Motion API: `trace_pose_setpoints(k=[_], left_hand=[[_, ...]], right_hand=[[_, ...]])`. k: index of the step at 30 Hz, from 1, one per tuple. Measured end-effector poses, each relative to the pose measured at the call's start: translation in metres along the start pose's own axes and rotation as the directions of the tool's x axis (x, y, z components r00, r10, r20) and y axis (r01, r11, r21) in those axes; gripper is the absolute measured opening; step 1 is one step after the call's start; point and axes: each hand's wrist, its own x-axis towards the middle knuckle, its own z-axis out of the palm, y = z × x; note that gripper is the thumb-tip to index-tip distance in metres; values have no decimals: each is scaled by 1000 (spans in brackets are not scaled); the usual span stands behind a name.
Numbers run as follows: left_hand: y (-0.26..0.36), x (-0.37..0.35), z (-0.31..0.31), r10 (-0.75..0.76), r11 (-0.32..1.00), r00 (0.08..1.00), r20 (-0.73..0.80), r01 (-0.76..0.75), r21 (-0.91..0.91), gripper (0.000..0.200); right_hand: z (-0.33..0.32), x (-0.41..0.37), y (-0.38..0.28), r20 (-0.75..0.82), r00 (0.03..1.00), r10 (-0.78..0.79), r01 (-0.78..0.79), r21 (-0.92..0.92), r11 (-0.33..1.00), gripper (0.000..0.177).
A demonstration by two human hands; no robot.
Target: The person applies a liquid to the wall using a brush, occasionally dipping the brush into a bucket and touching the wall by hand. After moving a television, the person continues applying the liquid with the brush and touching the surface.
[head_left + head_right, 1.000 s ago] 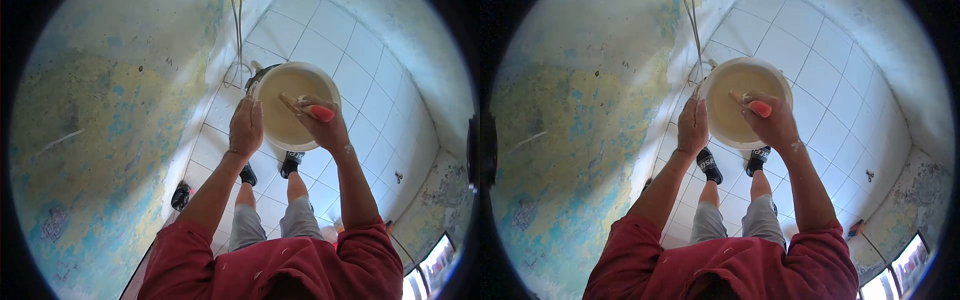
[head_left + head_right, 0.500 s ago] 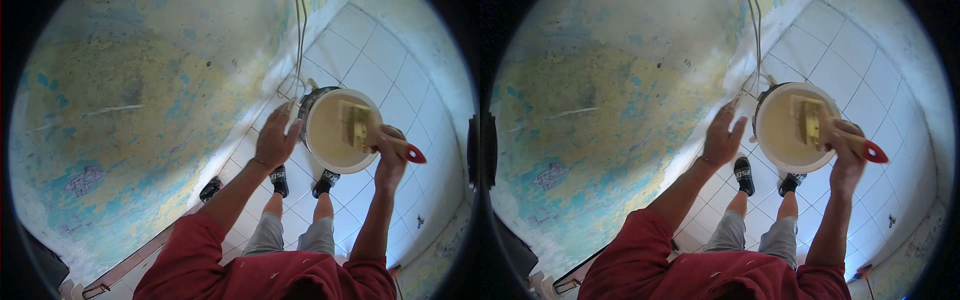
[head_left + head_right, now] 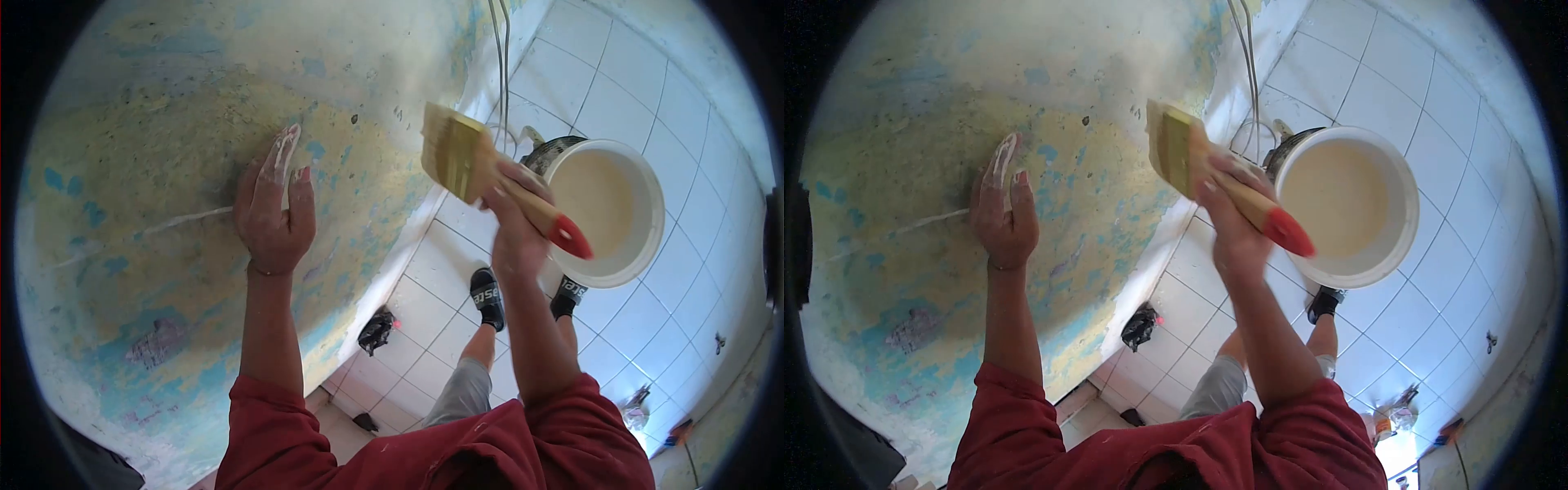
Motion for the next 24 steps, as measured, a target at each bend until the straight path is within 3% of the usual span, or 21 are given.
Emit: trace_pose_setpoints(k=[2, 4, 5, 10, 12, 14, 17, 20, 24], left_hand=[[-6, -6, 5, 55, 998, 998, -2, -55, -18, 37], [-11, -11, 7, 104, 994, 995, 3, -104, -32, 37], [-10, -11, 8, 102, 993, 995, -16, -103, -56, 37], [-16, -9, 8, 150, 980, 988, -36, -154, -128, 37], [-14, -8, 6, 139, 981, 990, -9, -139, -138, 37], [-12, -9, 5, 140, 978, 990, -16, -141, -151, 37], [-13, -7, 6, 143, 975, 990, -22, -144, -172, 36], [-14, -7, 6, 146, 973, 989, -30, -149, -177, 35], [-10, -8, 5, 127, 970, 990, -53, -135, -202, 32]], right_hand=[[24, 15, 38, -32, 998, -63, 63, 22, 998, 27], [33, 36, 106, 45, 995, -87, 87, 10, 996, 23], [36, 39, 126, 40, 999, -17, 18, -29, 999, 23], [20, 37, 131, -112, 991, -66, 79, 107, 991, 28], [17, 41, 143, -192, 971, 140, -134, 48, 990, 28], [24, 41, 157, -180, 961, 208, -194, 94, 977, 30], [60, 26, 112, -74, 995, 67, -57, 131, 990, 27], [82, 12, 56, 35, 997, 75, -81, 266, 960, 26], [67, 19, 45, 221, 975, -2, -105, 473, 875, 27]])
